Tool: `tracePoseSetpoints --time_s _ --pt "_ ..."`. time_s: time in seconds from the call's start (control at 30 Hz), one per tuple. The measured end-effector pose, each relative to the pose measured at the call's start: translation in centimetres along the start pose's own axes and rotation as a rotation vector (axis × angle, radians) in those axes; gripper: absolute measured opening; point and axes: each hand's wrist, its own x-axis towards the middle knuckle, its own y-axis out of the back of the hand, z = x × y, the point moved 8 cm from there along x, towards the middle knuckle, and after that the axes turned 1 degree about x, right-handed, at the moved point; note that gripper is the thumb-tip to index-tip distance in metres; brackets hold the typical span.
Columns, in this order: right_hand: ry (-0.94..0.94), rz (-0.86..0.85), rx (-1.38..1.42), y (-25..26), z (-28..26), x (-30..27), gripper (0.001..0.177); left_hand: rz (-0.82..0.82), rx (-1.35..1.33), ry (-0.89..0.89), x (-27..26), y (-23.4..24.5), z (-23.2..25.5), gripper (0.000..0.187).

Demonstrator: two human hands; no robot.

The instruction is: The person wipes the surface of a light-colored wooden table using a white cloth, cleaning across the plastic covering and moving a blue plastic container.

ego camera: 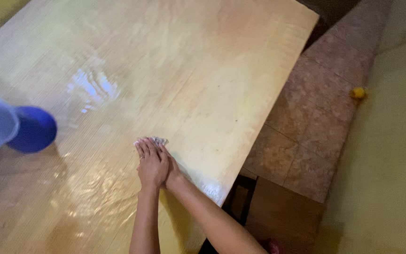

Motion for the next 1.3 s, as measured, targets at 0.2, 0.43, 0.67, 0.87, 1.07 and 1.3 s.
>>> tracePoseSetpoints --time_s 0.2,0.43,0.67,0.87,1.07,1.3 --pt "-0.265 -0.012 0.024 1.9 12.1 -4.7 0.079 -0.074 0.034 -0.197 3.4 -7.9 10.6 0.078" --pt "-0.550 -0.003 0.061 4.1 26.0 -12.6 0.080 -0.154 0.065 -0.414 5.1 -15.6 24.8 0.083" --pt "-0.671 -0.027 -0.289 3.9 35.6 -16.6 0.081 -0.187 0.077 -0.561 7.2 -18.7 34.4 0.086" --pt "-0.651 -0.205 -0.169 1.1 39.9 -18.2 0.081 -0.328 0.074 -0.515 9.1 -22.4 37.4 0.086" --pt "-0.687 -0.059 0.036 -1.5 41.2 -18.9 0.085 -0.366 0.117 -0.503 9.5 -23.8 36.6 0.082" --pt "-0.632 0.020 -0.146 -1.6 39.9 -18.9 0.078 -0.274 0.086 -0.558 9.0 -23.6 36.2 0.082"
